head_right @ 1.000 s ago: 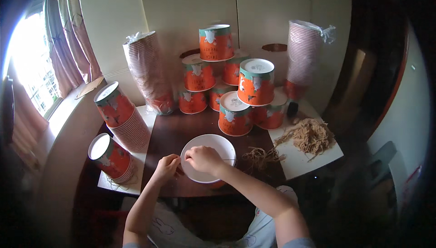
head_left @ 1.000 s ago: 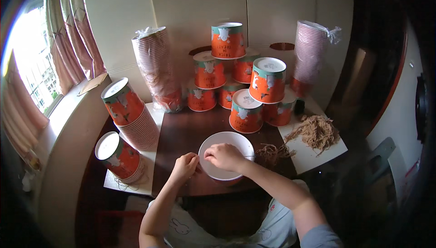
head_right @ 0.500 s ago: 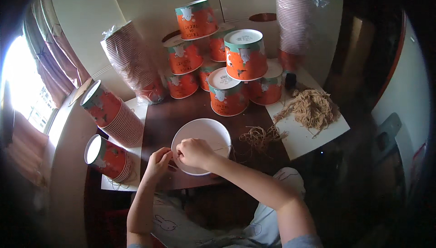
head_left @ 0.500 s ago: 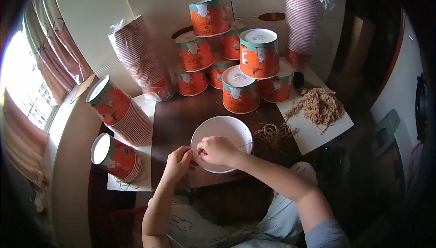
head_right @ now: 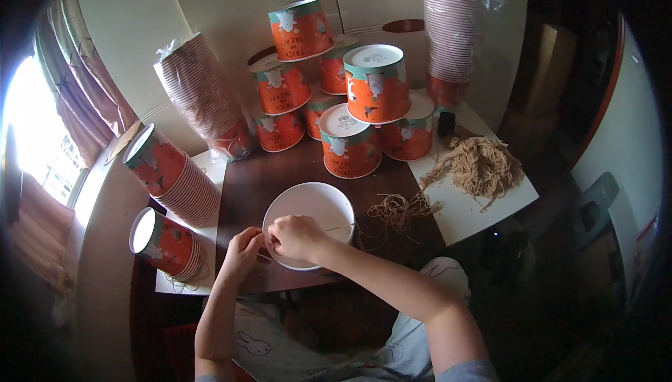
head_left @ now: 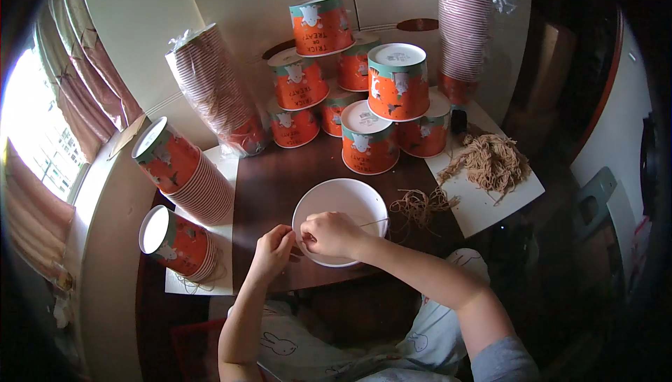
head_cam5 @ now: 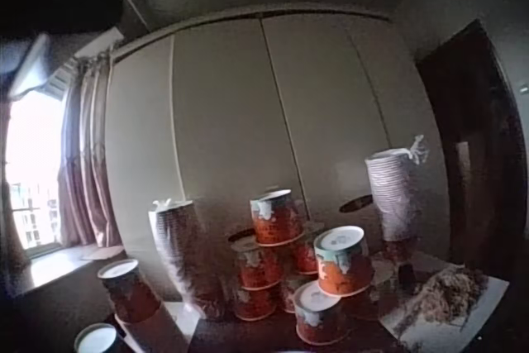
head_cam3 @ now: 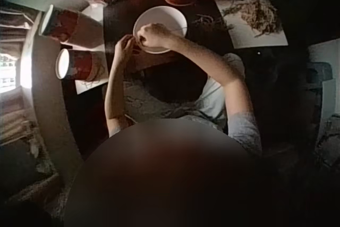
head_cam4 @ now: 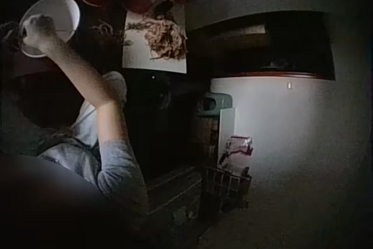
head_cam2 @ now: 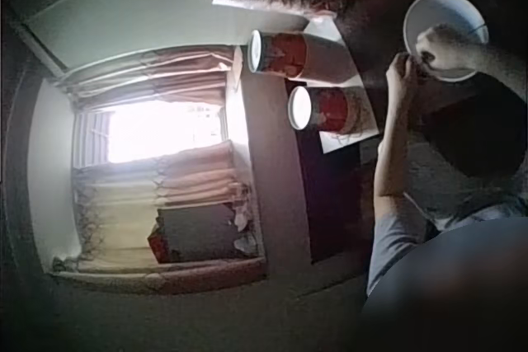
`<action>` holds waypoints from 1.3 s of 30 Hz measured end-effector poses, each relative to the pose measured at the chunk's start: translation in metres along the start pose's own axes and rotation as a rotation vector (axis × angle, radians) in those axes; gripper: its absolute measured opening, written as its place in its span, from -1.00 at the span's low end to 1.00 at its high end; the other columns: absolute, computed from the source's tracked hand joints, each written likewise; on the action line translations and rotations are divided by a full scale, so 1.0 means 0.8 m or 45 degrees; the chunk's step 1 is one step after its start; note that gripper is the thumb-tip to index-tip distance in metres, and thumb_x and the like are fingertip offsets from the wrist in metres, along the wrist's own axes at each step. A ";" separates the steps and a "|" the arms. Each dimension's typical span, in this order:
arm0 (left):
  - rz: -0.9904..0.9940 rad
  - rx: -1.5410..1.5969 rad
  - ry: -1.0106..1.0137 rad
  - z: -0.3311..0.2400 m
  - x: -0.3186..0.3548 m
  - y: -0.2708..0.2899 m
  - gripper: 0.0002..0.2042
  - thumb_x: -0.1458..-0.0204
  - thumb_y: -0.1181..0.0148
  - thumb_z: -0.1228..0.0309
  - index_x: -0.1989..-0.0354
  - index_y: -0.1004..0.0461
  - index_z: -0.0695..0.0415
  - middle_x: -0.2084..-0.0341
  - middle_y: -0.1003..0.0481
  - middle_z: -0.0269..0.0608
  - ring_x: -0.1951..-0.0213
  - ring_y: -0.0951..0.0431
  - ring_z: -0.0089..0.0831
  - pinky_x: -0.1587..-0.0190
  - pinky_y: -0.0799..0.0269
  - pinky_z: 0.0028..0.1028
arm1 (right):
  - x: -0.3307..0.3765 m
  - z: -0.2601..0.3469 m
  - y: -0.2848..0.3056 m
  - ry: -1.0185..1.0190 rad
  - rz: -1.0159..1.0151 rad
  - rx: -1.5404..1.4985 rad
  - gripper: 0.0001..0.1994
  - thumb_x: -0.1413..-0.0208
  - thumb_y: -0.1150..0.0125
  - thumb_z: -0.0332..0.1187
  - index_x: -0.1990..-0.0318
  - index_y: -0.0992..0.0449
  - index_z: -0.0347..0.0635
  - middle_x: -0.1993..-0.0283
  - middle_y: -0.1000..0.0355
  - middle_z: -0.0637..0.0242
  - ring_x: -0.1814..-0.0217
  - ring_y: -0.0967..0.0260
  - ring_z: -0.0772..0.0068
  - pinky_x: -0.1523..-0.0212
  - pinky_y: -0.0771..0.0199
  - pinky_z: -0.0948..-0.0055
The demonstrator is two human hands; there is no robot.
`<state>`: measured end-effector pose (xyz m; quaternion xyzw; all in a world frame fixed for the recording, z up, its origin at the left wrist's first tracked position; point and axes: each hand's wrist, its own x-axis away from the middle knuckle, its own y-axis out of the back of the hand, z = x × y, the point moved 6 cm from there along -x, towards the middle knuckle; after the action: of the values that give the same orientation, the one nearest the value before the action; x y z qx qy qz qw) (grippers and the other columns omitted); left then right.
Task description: Tying rubber bands around the upper rims of paper buckets for packaging preparation.
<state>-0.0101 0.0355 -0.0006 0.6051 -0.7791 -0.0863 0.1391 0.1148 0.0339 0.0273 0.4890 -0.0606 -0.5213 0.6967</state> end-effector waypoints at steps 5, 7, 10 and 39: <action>0.012 -0.003 -0.008 0.001 0.000 0.001 -0.80 -0.07 0.14 0.42 0.32 -0.34 0.31 0.53 -0.45 -0.17 0.49 -0.51 -0.46 0.48 -0.45 -0.53 | 0.000 -0.001 -0.002 -0.007 0.059 -0.012 -0.88 0.21 -0.10 -0.31 0.58 -0.46 -0.13 0.52 -0.39 0.26 0.46 -0.38 0.21 0.41 -0.38 0.28; 0.014 -0.014 -0.032 0.000 0.000 0.000 -0.80 -0.07 0.14 0.41 0.33 -0.34 0.31 0.52 -0.45 -0.17 0.49 -0.51 -0.46 0.48 -0.46 -0.52 | 0.000 -0.001 -0.002 -0.009 0.061 -0.029 -0.88 0.21 -0.10 -0.30 0.58 -0.46 -0.12 0.52 -0.39 0.26 0.45 -0.38 0.21 0.41 -0.38 0.28; 0.011 -0.038 -0.042 -0.001 0.001 0.001 -0.80 -0.07 0.14 0.41 0.32 -0.35 0.31 0.52 -0.45 -0.16 0.48 -0.52 -0.46 0.48 -0.46 -0.53 | 0.000 -0.001 -0.001 -0.010 0.054 -0.019 -0.88 0.21 -0.11 -0.29 0.56 -0.47 -0.10 0.52 -0.39 0.27 0.45 -0.38 0.21 0.40 -0.38 0.28; -0.031 -0.384 -0.180 0.002 0.002 0.007 -0.82 0.23 -0.19 0.44 0.44 -0.46 0.26 0.63 -0.47 -0.17 0.54 -0.47 -0.56 0.44 -0.38 -0.54 | -0.002 -0.003 -0.004 0.025 0.087 0.014 -0.89 0.17 -0.09 -0.29 0.46 -0.49 -0.02 0.43 -0.41 0.35 0.38 -0.39 0.26 0.34 -0.40 0.31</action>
<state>-0.0163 0.0349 -0.0004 0.5793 -0.7577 -0.2463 0.1722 0.1136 0.0368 0.0240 0.4956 -0.0734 -0.4921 0.7120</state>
